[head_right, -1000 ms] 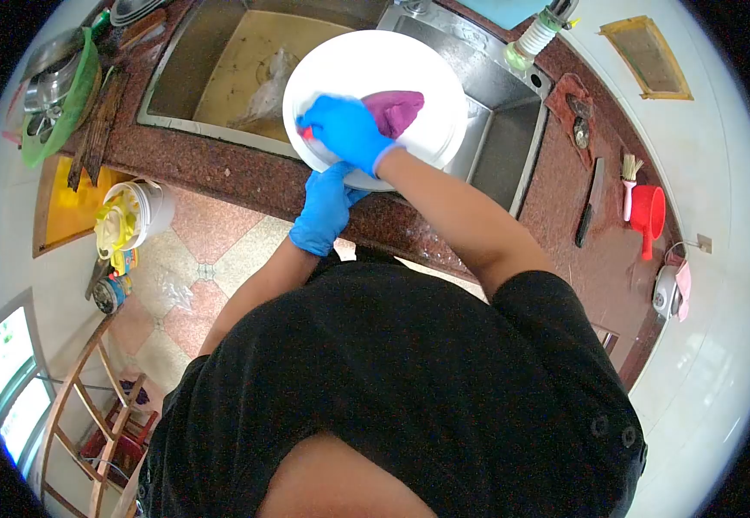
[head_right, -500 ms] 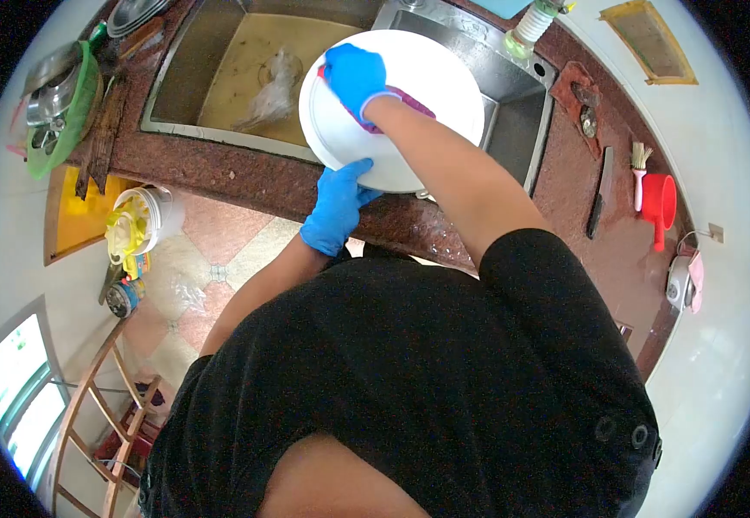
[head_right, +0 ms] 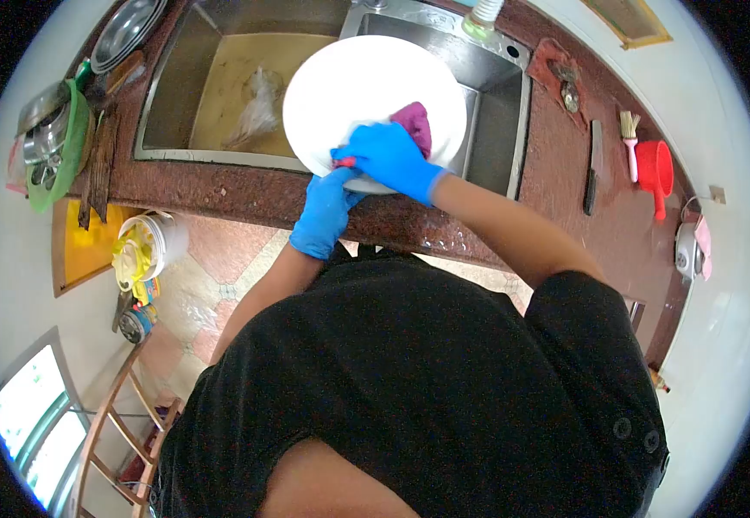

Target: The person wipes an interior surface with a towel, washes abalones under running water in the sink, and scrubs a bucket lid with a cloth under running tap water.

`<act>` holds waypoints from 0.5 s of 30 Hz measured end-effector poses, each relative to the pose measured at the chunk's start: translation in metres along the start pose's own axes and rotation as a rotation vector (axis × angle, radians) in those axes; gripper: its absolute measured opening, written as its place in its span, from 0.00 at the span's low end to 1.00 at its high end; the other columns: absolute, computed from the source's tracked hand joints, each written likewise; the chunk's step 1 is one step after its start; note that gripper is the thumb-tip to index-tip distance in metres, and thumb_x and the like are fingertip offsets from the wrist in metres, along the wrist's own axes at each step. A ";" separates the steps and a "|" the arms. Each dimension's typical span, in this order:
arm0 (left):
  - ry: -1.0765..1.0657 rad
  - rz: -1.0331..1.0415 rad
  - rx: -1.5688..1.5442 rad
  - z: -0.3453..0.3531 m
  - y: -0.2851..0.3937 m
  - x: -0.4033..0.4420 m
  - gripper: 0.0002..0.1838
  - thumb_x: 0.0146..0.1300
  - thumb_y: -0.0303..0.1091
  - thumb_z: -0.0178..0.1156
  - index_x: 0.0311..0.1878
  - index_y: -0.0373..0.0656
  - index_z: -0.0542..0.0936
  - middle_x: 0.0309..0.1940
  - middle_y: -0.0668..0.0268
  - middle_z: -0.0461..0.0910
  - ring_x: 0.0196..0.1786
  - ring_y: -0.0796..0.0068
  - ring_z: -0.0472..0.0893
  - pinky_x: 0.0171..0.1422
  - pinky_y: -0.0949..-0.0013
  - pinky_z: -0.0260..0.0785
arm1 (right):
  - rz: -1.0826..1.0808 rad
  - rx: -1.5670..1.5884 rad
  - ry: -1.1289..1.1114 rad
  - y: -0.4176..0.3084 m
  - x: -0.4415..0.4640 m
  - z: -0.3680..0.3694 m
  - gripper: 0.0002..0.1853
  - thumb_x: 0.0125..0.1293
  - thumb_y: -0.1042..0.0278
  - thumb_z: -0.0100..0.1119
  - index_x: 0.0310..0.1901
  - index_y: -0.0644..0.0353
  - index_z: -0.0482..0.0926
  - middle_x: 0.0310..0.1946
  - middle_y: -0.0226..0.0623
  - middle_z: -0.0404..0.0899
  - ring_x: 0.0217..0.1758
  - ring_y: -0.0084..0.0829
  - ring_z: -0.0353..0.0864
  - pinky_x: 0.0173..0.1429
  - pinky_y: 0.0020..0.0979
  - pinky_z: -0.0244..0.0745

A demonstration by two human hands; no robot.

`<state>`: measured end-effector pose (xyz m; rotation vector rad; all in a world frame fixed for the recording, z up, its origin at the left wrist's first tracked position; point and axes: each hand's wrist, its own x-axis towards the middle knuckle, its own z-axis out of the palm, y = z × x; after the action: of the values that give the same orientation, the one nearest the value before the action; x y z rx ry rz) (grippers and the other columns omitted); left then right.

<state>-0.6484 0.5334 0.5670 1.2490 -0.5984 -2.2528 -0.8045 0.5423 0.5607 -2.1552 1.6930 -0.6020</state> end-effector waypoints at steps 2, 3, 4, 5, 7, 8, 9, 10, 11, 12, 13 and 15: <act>-0.054 -0.026 -0.038 0.000 0.006 -0.004 0.19 0.64 0.31 0.57 0.58 0.41 0.72 0.52 0.59 0.77 0.53 0.66 0.79 0.56 0.61 0.75 | -0.129 -0.069 0.070 -0.002 0.022 0.005 0.09 0.62 0.54 0.55 0.37 0.41 0.85 0.34 0.35 0.80 0.37 0.38 0.80 0.40 0.40 0.73; -0.055 -0.025 -0.028 -0.001 0.003 -0.001 0.19 0.64 0.31 0.57 0.58 0.41 0.72 0.52 0.59 0.77 0.53 0.66 0.79 0.56 0.61 0.75 | -0.050 -0.115 0.065 -0.007 0.040 0.009 0.09 0.62 0.56 0.54 0.35 0.43 0.84 0.36 0.35 0.80 0.40 0.38 0.81 0.45 0.39 0.73; -0.036 -0.028 -0.009 -0.005 -0.002 0.006 0.19 0.64 0.31 0.57 0.58 0.41 0.72 0.52 0.59 0.77 0.54 0.66 0.79 0.56 0.61 0.75 | -0.018 -0.149 0.097 0.001 0.059 0.016 0.10 0.63 0.56 0.53 0.35 0.43 0.84 0.36 0.34 0.80 0.41 0.38 0.81 0.46 0.39 0.73; -0.013 -0.037 0.010 -0.009 -0.006 0.009 0.19 0.64 0.31 0.57 0.58 0.41 0.72 0.52 0.59 0.76 0.54 0.66 0.78 0.56 0.61 0.75 | 0.018 -0.178 0.127 0.011 0.072 0.023 0.10 0.64 0.56 0.52 0.36 0.43 0.84 0.36 0.34 0.80 0.42 0.38 0.81 0.47 0.39 0.73; 0.000 -0.043 0.010 -0.010 -0.007 0.011 0.19 0.64 0.31 0.57 0.58 0.41 0.72 0.53 0.59 0.76 0.55 0.65 0.78 0.56 0.61 0.75 | 0.097 -0.231 0.150 0.012 0.089 0.003 0.11 0.64 0.56 0.52 0.37 0.43 0.85 0.37 0.35 0.81 0.42 0.38 0.82 0.47 0.39 0.74; 0.003 -0.046 -0.003 -0.009 -0.008 0.012 0.19 0.64 0.30 0.57 0.59 0.41 0.71 0.53 0.60 0.76 0.55 0.65 0.78 0.56 0.61 0.75 | 0.166 -0.278 0.186 0.026 0.101 0.004 0.12 0.64 0.55 0.52 0.39 0.43 0.85 0.40 0.36 0.82 0.42 0.38 0.83 0.46 0.40 0.75; 0.002 -0.048 0.003 -0.009 -0.007 0.008 0.19 0.64 0.30 0.57 0.59 0.41 0.71 0.53 0.60 0.76 0.55 0.65 0.78 0.56 0.61 0.75 | 0.281 -0.328 0.150 0.034 0.111 -0.003 0.12 0.64 0.55 0.53 0.39 0.44 0.86 0.43 0.37 0.83 0.43 0.39 0.83 0.44 0.40 0.76; -0.012 -0.015 0.019 -0.008 -0.005 0.005 0.21 0.66 0.34 0.56 0.61 0.41 0.70 0.55 0.59 0.75 0.58 0.63 0.76 0.58 0.58 0.74 | 0.374 -0.295 0.131 0.038 0.115 -0.006 0.12 0.63 0.56 0.54 0.42 0.44 0.85 0.43 0.38 0.83 0.42 0.40 0.83 0.44 0.41 0.76; -0.027 0.019 0.032 -0.006 -0.004 0.004 0.23 0.67 0.37 0.55 0.63 0.41 0.68 0.57 0.58 0.75 0.60 0.62 0.75 0.61 0.55 0.73 | 0.464 -0.263 0.111 0.042 0.118 -0.007 0.13 0.63 0.57 0.54 0.45 0.45 0.84 0.43 0.39 0.83 0.42 0.41 0.84 0.44 0.42 0.77; -0.033 0.018 0.032 -0.009 -0.005 0.009 0.23 0.67 0.37 0.55 0.63 0.41 0.68 0.57 0.58 0.75 0.60 0.62 0.75 0.61 0.55 0.73 | 0.467 -0.267 0.113 0.042 0.115 -0.002 0.13 0.63 0.57 0.54 0.45 0.45 0.84 0.43 0.39 0.83 0.42 0.41 0.84 0.44 0.42 0.77; -0.096 -0.013 -0.188 -0.016 -0.006 0.016 0.25 0.69 0.43 0.54 0.65 0.42 0.66 0.60 0.57 0.73 0.63 0.60 0.73 0.64 0.52 0.69 | 0.333 -0.242 0.243 0.039 0.107 0.009 0.15 0.63 0.58 0.54 0.49 0.45 0.83 0.42 0.40 0.83 0.42 0.42 0.84 0.45 0.42 0.77; -0.158 -0.064 -0.416 -0.022 -0.002 0.024 0.29 0.70 0.49 0.52 0.68 0.43 0.64 0.63 0.56 0.71 0.65 0.58 0.70 0.67 0.49 0.66 | 0.158 -0.092 0.230 0.014 0.085 0.005 0.20 0.63 0.60 0.53 0.58 0.44 0.78 0.45 0.38 0.83 0.45 0.42 0.82 0.48 0.44 0.77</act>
<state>-0.6409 0.5175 0.5397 0.9004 -0.1284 -2.3838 -0.7968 0.4566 0.5596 -2.0517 2.0264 -0.7651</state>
